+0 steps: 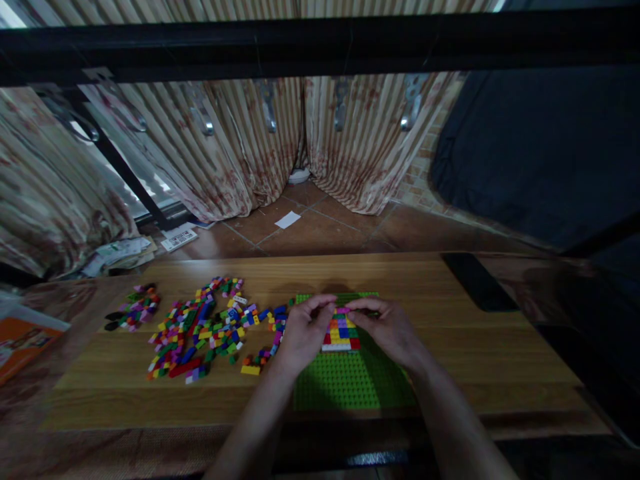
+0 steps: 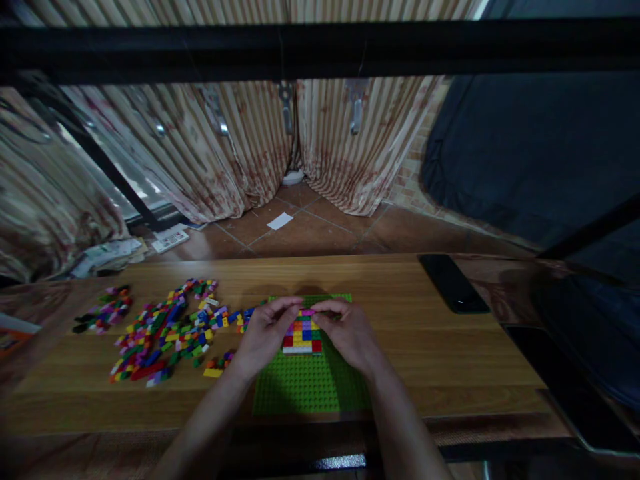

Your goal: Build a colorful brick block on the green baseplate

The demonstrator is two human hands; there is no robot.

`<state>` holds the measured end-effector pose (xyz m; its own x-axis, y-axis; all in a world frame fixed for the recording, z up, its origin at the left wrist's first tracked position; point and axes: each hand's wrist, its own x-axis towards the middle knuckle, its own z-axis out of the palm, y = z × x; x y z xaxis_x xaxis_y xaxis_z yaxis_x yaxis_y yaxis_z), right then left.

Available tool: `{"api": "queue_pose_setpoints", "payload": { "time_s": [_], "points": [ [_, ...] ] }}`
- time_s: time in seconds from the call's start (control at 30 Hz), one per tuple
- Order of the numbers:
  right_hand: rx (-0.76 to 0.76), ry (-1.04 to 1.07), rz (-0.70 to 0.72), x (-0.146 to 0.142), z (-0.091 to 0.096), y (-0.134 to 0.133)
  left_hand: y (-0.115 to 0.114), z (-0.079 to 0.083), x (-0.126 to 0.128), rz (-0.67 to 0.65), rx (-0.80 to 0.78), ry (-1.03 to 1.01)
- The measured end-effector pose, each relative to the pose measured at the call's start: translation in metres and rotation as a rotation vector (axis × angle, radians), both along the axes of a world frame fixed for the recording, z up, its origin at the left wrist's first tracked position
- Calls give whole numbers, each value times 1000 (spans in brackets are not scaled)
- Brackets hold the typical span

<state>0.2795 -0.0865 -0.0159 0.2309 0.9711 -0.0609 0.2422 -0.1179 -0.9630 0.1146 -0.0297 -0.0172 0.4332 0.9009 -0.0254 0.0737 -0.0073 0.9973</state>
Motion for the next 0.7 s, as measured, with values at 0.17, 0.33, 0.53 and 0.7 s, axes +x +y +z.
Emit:
{"api": "queue_pose_setpoints", "payload": {
  "time_s": [0.17, 0.33, 0.53, 0.7],
  "points": [
    [7, -10, -7, 0, 0, 0, -3, -4, 9, 53, -5, -34],
    [13, -31, -3, -1, 0, -1, -4, -8, 12, 90, -38, -70],
    [103, -47, -18, -3, 6, -2, -4, 4, 8, 123, -190, -162],
    [168, -133, 67, -5, 9, -4, -3, 10, 1, 167, -221, -207]
  ]
}}
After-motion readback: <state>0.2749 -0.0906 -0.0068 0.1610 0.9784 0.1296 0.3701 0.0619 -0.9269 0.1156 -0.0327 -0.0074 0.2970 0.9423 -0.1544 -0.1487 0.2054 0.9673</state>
